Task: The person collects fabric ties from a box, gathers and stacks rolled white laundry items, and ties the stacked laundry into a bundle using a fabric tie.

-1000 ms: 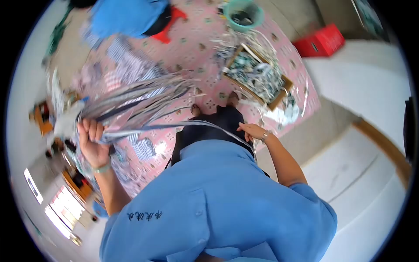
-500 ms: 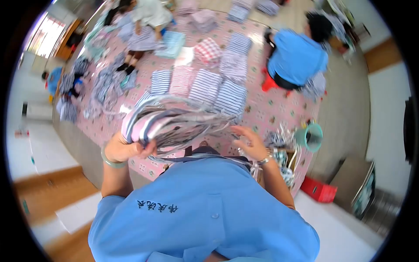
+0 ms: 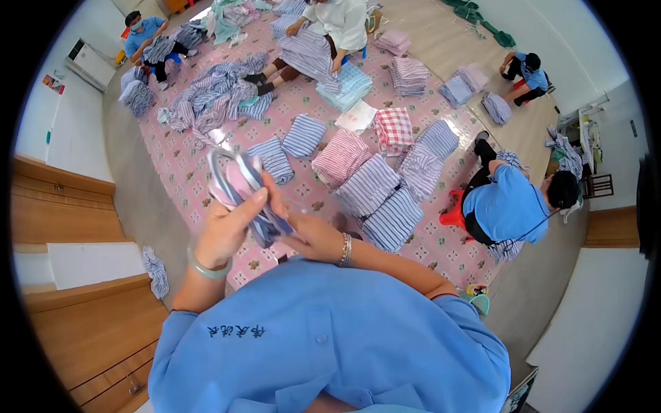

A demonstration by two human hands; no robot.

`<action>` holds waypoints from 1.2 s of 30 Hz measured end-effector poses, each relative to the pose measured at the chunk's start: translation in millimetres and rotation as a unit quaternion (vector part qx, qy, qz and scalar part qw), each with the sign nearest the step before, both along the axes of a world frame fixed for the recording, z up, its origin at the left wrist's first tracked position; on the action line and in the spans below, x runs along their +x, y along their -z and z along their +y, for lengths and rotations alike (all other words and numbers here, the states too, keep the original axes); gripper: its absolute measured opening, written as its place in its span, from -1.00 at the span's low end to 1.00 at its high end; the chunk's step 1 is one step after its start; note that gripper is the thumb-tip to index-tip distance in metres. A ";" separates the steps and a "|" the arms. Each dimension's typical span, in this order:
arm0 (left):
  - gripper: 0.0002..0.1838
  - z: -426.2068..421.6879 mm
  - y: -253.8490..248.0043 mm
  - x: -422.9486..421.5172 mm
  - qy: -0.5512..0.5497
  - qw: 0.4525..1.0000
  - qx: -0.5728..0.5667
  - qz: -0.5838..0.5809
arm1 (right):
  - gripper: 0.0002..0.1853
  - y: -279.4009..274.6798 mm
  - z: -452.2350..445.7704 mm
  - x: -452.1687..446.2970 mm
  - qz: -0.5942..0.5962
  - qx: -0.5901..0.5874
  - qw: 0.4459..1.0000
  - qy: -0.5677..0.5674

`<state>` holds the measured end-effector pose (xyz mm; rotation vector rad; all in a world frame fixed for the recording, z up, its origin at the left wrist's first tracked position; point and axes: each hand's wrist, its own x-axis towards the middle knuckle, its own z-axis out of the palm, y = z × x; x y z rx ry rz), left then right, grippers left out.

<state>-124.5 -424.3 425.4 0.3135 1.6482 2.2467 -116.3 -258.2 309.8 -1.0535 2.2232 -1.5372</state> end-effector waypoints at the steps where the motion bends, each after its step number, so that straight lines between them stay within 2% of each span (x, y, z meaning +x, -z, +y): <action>1: -0.79 -2.3 -0.1 -11.1 -0.009 1.000 -0.012 -0.003 | -0.56 1.3 -1.4 -12.3 -0.049 0.042 0.998 0.000; 2: -0.80 -5.0 -3.2 -23.6 -0.012 1.000 -0.006 -0.007 | -0.67 14.5 -4.3 -23.8 0.000 -0.036 0.998 0.048; 3: -0.80 -5.7 -4.3 -34.9 -0.013 1.000 -0.011 -0.015 | -0.67 18.8 -1.4 -36.5 -0.008 -0.041 0.998 0.047; 5: -0.79 -2.2 -6.5 -64.5 -0.060 0.993 -0.087 0.059 | -0.71 22.3 10.8 -76.0 0.011 -0.068 0.997 0.019; 7: -0.79 0.4 -5.1 -92.4 -0.078 0.991 -0.089 0.055 | -0.75 17.3 22.1 -109.5 0.033 -0.072 0.996 0.029; 11: -0.80 9.0 -4.7 -139.6 -0.128 0.985 -0.095 0.068 | -0.81 -1.2 46.0 -170.0 -0.006 -0.060 0.998 -0.015; 13: -0.80 12.6 -9.6 -165.8 -0.166 0.980 -0.079 0.071 | -0.81 -2.7 52.5 -206.1 -0.105 -0.089 0.990 -0.041; 15: -0.78 12.2 -6.7 -201.2 -0.193 0.978 -0.065 0.050 | -0.80 -3.9 58.6 -243.0 -0.180 -0.167 0.969 -0.028; 17: -0.77 5.5 -2.2 -246.3 -0.213 0.974 -0.068 0.040 | -0.81 -25.7 73.8 -285.8 -0.309 -0.154 0.938 -0.032; 19: -0.76 3.9 -2.4 -295.5 -0.136 0.990 0.025 0.011 | -0.81 -39.1 83.1 -325.7 -0.318 -0.156 0.935 0.004; 23: -0.76 -1.7 3.0 -373.0 -0.093 0.994 0.051 0.029 | -0.78 -57.9 89.5 -382.6 -0.316 -0.186 0.930 0.042; 27: -0.77 -19.2 8.7 -441.4 -0.053 0.997 0.060 -0.002 | -0.79 -66.5 83.4 -426.0 -0.304 -0.096 0.942 0.109; 29: -0.78 -34.3 14.2 -469.9 -0.008 1.000 0.027 0.008 | -0.83 -58.3 74.8 -440.7 -0.017 -0.037 0.996 0.076; 30: -0.78 -41.2 14.7 -479.4 0.007 0.999 0.031 0.005 | -0.83 -65.7 72.3 -441.0 -0.018 -0.034 0.995 0.090; 32: -0.81 -53.6 17.1 -490.6 0.091 0.994 -0.063 -0.017 | -0.80 -83.9 70.4 -430.6 -0.123 0.109 0.984 0.071; 36: -0.84 -43.3 13.7 -505.3 0.189 0.980 -0.035 -0.057 | -0.81 -102.3 80.3 -415.5 -0.121 0.106 0.983 0.085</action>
